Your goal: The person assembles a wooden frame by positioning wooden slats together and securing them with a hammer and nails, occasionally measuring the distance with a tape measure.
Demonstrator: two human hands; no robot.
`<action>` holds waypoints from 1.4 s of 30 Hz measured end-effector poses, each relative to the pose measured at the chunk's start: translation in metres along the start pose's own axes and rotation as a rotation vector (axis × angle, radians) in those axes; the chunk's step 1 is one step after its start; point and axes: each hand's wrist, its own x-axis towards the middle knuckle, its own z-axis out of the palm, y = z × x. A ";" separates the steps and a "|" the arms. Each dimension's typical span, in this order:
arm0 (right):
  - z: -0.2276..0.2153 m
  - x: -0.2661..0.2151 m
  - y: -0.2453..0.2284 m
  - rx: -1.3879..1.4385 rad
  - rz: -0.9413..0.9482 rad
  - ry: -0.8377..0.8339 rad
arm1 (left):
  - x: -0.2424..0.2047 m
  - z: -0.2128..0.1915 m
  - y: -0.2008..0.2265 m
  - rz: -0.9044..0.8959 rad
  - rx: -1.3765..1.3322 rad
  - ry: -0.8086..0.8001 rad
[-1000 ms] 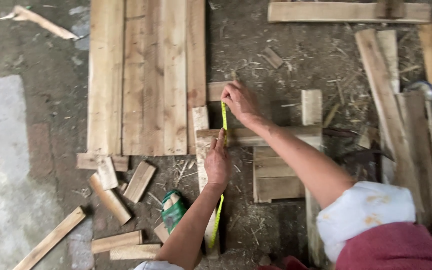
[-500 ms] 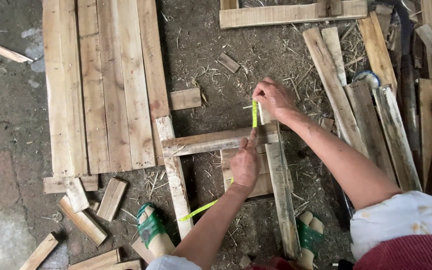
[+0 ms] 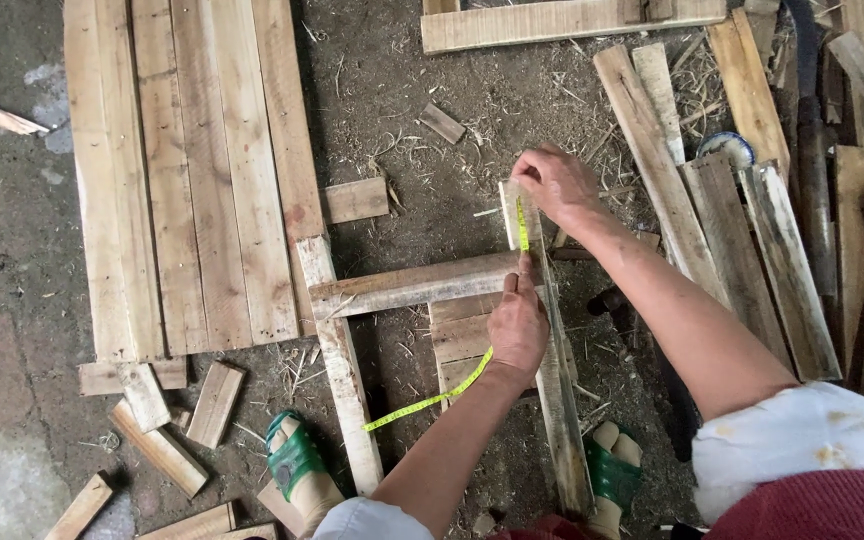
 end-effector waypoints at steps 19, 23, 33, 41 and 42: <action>0.032 0.009 0.017 -0.006 -0.068 -0.038 | 0.020 0.001 -0.005 0.019 0.025 0.051; 0.039 0.010 0.021 -0.013 -0.075 0.020 | 0.026 0.010 -0.008 0.001 0.050 0.030; 0.050 0.009 0.028 0.019 -0.057 0.047 | 0.023 0.006 -0.007 0.003 0.056 0.044; -0.004 -0.026 -0.012 0.261 -0.014 0.043 | -0.030 -0.127 -0.023 0.246 0.062 0.422; -0.005 -0.040 -0.013 0.268 -0.019 0.043 | -0.017 -0.131 -0.070 0.242 0.069 0.426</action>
